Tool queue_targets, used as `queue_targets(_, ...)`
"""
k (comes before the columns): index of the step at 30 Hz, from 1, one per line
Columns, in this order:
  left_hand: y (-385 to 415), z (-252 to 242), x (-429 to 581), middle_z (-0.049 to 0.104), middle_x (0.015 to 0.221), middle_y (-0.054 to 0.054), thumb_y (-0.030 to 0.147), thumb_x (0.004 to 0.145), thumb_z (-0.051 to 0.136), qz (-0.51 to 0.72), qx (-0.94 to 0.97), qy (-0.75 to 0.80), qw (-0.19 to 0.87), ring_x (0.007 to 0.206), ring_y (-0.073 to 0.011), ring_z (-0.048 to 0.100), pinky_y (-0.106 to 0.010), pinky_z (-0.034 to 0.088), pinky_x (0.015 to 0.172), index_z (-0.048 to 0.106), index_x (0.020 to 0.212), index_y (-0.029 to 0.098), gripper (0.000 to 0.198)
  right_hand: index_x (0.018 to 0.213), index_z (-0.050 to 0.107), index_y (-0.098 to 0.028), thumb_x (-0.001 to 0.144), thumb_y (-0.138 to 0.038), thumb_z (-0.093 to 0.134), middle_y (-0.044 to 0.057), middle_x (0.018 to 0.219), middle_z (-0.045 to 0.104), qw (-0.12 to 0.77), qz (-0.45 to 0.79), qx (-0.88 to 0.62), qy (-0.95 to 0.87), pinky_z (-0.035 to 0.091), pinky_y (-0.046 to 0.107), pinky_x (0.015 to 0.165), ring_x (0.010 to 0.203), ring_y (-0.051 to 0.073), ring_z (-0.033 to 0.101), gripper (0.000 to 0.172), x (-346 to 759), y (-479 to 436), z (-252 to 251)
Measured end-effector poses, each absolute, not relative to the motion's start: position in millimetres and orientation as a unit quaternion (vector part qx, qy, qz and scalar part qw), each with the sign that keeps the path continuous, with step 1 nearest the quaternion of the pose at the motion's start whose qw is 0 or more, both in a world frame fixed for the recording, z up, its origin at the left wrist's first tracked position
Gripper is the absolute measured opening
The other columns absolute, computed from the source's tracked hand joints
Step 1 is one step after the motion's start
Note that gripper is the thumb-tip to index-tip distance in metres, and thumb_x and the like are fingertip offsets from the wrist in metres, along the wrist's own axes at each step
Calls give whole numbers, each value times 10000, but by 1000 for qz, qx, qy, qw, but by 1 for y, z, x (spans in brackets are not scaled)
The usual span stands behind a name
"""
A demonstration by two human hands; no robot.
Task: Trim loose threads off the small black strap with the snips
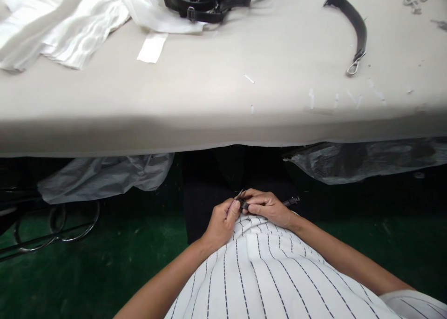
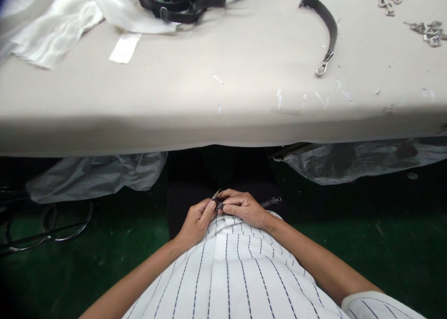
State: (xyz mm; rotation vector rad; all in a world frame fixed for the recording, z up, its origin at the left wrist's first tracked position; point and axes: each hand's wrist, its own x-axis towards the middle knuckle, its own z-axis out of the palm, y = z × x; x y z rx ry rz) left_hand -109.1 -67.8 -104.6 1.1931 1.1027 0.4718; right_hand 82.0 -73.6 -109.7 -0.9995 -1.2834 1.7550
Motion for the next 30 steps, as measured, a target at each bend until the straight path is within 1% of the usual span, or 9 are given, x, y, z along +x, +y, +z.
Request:
queue_targets(3,-64,-104,-105,369,575,54,466,918,431,213,512,494,669,532,-86,310,-226,274,515,499,687,148,398,878,748,-181,882,-321,621,71,1044,604,381,671,-405,-490,496,284,811,916,162,582,189,83,-76,-114)
queue_targets(5,-63,-104,-103,371,559,57,474,913,441,215,498,499,676,513,-81,306,-222,263,495,491,674,149,406,875,744,-175,881,-325,622,66,1022,591,384,674,-410,-479,505,239,696,812,131,574,194,83,-76,-114)
queue_targets(8,-61,-105,-101,385,549,57,489,907,444,213,488,499,683,499,-79,314,-219,259,481,487,668,151,417,860,737,-160,880,-320,623,60,987,576,386,684,-410,-464,500,224,648,755,116,560,198,84,-75,-112)
queue_targets(13,-62,-101,-103,385,582,46,499,908,440,214,504,509,664,537,-94,340,-228,266,499,529,694,144,424,863,738,-159,880,-309,623,60,987,554,385,690,-409,-457,510,231,664,766,121,562,190,84,-76,-108)
queue_targets(16,-64,-91,-111,432,664,19,449,958,332,238,510,528,636,608,-122,401,-238,323,558,609,922,148,410,869,743,-164,883,-307,621,62,1001,549,382,679,-423,-462,509,240,693,797,128,562,188,86,-78,-108)
queue_targets(19,-70,-82,-121,506,784,-23,387,978,290,240,550,528,601,729,-156,484,-262,388,664,604,1088,168,398,887,744,-169,889,-322,611,73,1017,561,381,666,-439,-468,506,258,718,848,149,561,203,88,-79,-107)
queue_targets(21,-76,-78,-127,532,857,-42,353,973,331,223,594,507,584,793,-168,515,-273,402,714,601,1120,186,350,884,744,-170,891,-336,606,80,1032,569,383,658,-444,-473,506,284,755,893,169,562,216,88,-79,-106)
queue_targets(25,-84,-77,-134,524,869,-43,319,962,382,192,645,481,562,772,-165,524,-272,399,676,582,1157,207,301,885,750,-182,889,-352,607,87,1041,588,388,642,-443,-491,481,342,858,967,200,561,222,87,-78,-106)
queue_targets(30,-86,-78,-134,513,866,-37,310,963,390,171,650,486,558,771,-160,519,-272,395,682,568,1168,217,286,912,749,-187,894,-344,601,92,1052,592,390,637,-441,-498,471,352,870,978,205,561,216,87,-78,-104)
